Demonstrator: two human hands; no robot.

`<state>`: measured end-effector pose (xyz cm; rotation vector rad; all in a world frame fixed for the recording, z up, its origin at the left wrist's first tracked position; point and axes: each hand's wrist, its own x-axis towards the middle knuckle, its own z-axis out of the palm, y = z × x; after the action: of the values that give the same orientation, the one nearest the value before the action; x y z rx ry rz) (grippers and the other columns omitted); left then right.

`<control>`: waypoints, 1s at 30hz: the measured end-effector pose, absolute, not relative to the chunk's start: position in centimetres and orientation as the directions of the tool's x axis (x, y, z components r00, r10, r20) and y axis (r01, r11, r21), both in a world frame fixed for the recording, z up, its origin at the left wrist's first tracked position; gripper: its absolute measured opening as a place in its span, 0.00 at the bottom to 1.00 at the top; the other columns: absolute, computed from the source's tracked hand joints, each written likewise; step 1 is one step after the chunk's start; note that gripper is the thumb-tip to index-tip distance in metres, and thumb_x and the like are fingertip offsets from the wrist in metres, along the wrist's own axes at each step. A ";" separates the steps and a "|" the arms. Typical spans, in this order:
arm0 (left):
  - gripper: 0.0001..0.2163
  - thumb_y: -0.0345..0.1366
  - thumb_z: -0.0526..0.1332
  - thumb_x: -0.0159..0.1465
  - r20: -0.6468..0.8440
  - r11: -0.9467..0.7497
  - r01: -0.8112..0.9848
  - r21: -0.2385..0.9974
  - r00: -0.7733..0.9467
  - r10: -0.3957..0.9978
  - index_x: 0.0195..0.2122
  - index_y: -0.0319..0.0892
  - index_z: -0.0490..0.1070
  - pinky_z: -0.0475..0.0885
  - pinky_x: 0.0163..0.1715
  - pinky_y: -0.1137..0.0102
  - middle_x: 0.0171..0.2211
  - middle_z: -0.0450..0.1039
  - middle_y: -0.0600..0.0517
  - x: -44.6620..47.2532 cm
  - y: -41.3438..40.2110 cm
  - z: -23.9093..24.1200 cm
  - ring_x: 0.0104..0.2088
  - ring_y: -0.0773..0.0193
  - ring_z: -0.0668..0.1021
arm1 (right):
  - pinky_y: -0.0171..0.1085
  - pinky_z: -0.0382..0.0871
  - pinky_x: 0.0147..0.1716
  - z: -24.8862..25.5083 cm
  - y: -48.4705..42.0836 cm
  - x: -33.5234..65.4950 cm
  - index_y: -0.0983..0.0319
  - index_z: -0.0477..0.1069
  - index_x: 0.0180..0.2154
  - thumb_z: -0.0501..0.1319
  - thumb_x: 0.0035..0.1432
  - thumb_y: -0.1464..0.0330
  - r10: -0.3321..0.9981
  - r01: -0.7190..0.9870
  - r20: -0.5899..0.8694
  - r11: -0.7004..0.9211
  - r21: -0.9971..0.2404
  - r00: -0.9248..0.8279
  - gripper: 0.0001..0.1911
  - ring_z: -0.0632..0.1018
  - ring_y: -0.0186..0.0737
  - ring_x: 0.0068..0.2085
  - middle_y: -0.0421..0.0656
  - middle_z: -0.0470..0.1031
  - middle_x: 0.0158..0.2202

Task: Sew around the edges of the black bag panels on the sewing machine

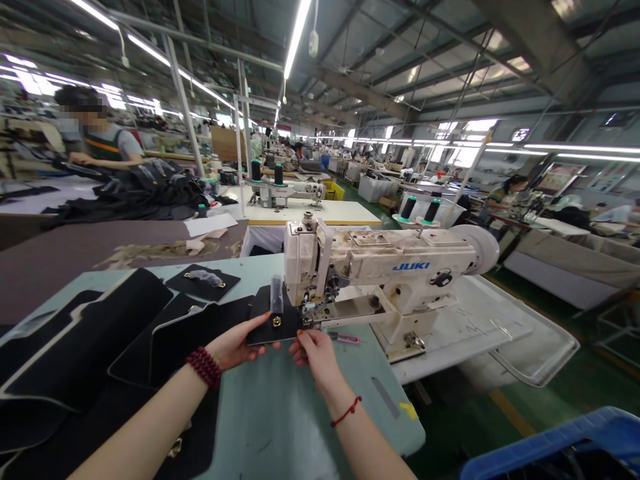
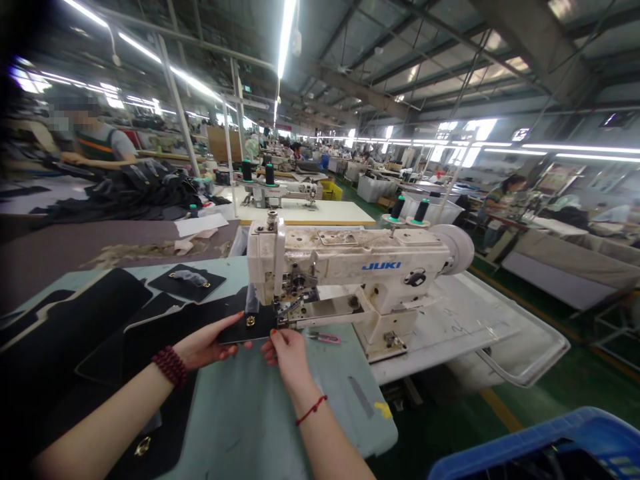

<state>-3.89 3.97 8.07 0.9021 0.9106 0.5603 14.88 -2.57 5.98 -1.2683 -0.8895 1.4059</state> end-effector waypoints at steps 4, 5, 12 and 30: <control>0.19 0.48 0.68 0.57 -0.419 0.499 -0.020 0.866 0.515 0.748 0.37 0.34 0.74 0.61 0.13 0.83 0.26 0.78 0.43 -3.7 4.3 7.9 0.16 0.74 0.70 | 0.25 0.62 0.22 5.6 -2.5 14.9 0.69 0.67 0.32 0.61 0.46 0.41 0.969 -0.219 -0.245 -0.231 -0.948 0.038 0.34 0.69 0.26 0.24 0.46 0.73 0.28; 0.18 0.47 0.69 0.56 -0.413 0.487 -0.010 0.873 0.516 0.751 0.35 0.34 0.74 0.60 0.13 0.83 0.25 0.77 0.44 -3.6 4.3 7.8 0.16 0.74 0.69 | 0.25 0.62 0.22 5.5 -2.5 14.9 0.69 0.67 0.32 0.61 0.47 0.41 0.969 -0.225 -0.245 -0.231 -0.947 0.036 0.34 0.69 0.26 0.23 0.46 0.73 0.28; 0.20 0.49 0.69 0.55 -0.385 0.412 0.064 0.909 0.507 0.771 0.29 0.33 0.75 0.58 0.13 0.82 0.25 0.77 0.44 -3.7 4.5 8.2 0.16 0.75 0.67 | 0.26 0.62 0.23 4.9 -2.4 14.5 0.68 0.66 0.28 0.62 0.48 0.43 0.968 -0.288 -0.248 -0.225 -0.931 0.045 0.32 0.69 0.27 0.23 0.44 0.72 0.25; 0.21 0.52 0.67 0.56 -0.425 0.374 0.203 0.905 0.466 0.776 0.28 0.34 0.76 0.56 0.14 0.79 0.22 0.75 0.46 -3.8 5.0 8.3 0.15 0.74 0.64 | 0.28 0.64 0.23 4.7 -1.9 13.8 0.67 0.67 0.26 0.61 0.48 0.41 0.950 -0.294 -0.284 -0.238 -0.926 0.126 0.32 0.69 0.28 0.22 0.45 0.71 0.23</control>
<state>-3.81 4.98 8.33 1.1637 1.0589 0.4713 13.83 -1.94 4.65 -1.2588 -0.7414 1.3903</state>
